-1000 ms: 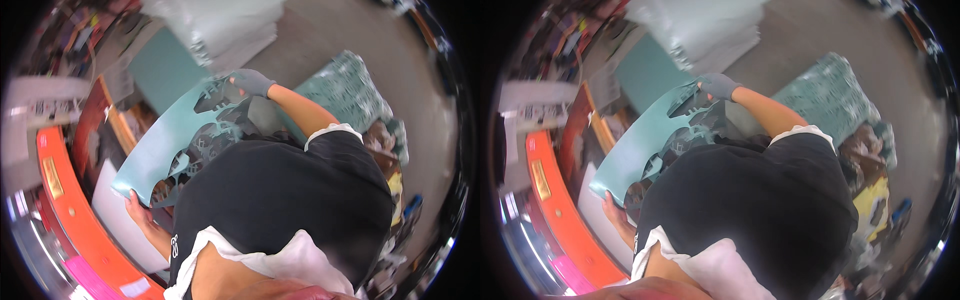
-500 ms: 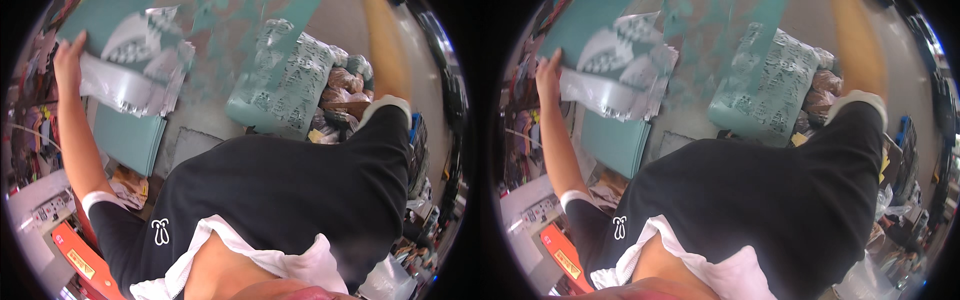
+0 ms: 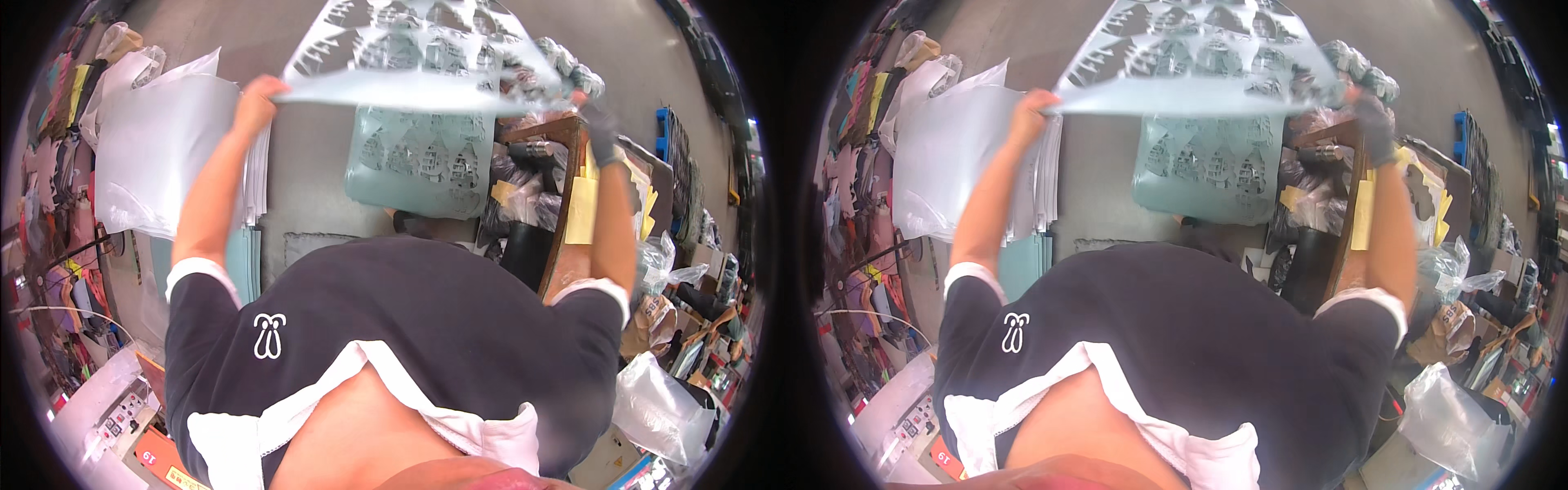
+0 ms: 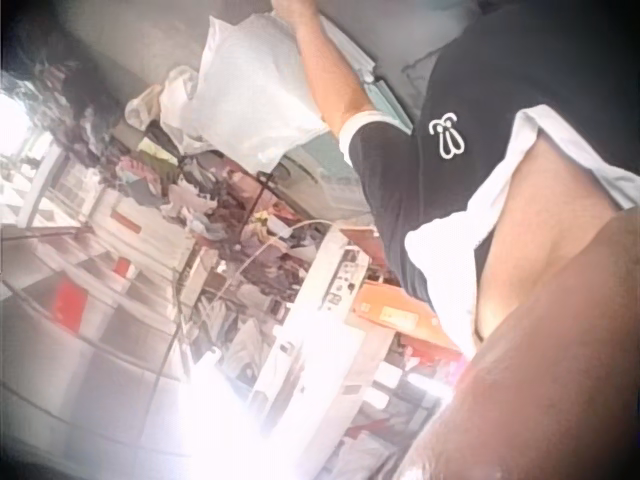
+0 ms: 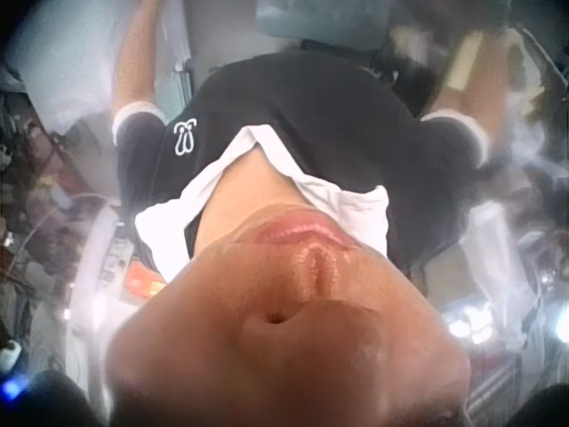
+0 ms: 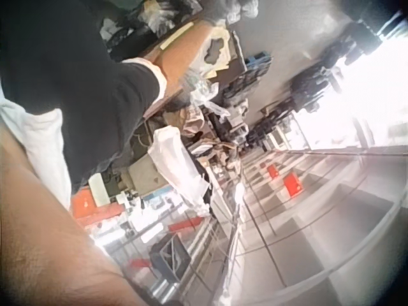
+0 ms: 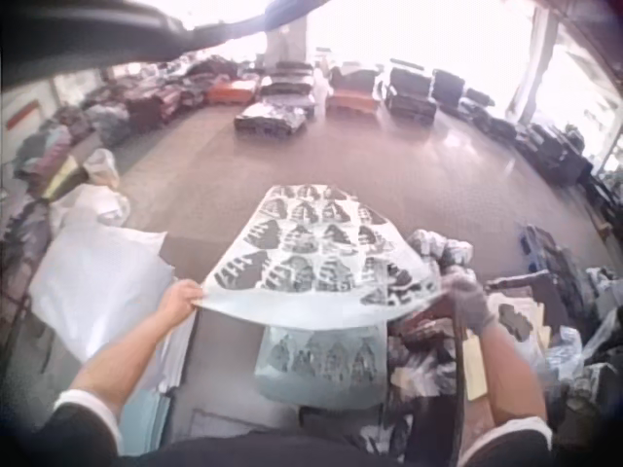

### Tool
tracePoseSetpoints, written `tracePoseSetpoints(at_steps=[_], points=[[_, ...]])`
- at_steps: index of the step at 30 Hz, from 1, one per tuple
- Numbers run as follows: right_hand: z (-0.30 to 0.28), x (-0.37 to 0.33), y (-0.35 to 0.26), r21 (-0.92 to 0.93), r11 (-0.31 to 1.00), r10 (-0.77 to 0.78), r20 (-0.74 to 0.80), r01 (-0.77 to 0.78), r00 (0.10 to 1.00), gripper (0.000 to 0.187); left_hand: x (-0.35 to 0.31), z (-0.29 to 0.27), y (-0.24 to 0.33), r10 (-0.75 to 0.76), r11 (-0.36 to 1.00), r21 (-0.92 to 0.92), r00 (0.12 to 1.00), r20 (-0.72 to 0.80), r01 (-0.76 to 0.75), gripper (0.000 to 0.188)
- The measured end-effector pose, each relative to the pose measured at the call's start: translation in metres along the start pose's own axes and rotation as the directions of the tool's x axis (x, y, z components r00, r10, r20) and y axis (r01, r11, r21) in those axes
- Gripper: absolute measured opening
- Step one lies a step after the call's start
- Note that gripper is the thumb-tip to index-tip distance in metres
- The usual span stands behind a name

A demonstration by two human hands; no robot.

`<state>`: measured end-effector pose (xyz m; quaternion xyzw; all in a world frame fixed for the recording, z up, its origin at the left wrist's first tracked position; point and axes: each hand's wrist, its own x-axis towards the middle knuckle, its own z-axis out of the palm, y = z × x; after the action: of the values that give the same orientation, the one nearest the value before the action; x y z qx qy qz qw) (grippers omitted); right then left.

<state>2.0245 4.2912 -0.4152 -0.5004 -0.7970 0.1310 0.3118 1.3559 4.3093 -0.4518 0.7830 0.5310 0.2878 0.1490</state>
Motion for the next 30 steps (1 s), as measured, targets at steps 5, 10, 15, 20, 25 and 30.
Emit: tracePoseSetpoints(at_steps=[5,10,15,20,25,30], points=[[0.145,-0.231,-0.054,-0.659,0.673,0.725,0.500,-0.335,0.473,0.040,-0.164,0.140,0.005,-0.470,0.852,0.524,0.462,0.752,0.013,0.033],[0.148,-0.410,-0.122,-0.757,0.535,0.648,0.653,-0.375,-0.393,0.034,-0.316,0.162,0.025,-0.391,0.750,0.294,0.038,0.920,0.592,0.042],[0.202,-0.349,-0.086,-0.648,0.619,0.658,0.736,-0.444,-0.157,0.030,-0.353,0.075,-0.025,-0.714,0.526,0.385,0.148,0.684,0.759,0.034],[0.292,-0.086,-0.029,-0.650,0.727,0.686,0.664,-0.224,0.298,0.032,-0.334,0.018,-0.007,-0.907,0.352,-0.308,0.403,0.120,0.884,0.034],[0.373,0.150,-0.103,-0.323,0.880,0.474,0.552,-0.347,0.686,0.038,-0.393,0.024,0.056,-0.797,0.547,-0.322,0.599,0.083,0.773,0.032],[0.501,0.220,-0.227,-0.390,0.705,-0.183,0.707,0.592,0.683,0.022,-0.544,0.042,0.069,-0.976,-0.188,-0.583,-0.083,0.201,0.791,0.031]])
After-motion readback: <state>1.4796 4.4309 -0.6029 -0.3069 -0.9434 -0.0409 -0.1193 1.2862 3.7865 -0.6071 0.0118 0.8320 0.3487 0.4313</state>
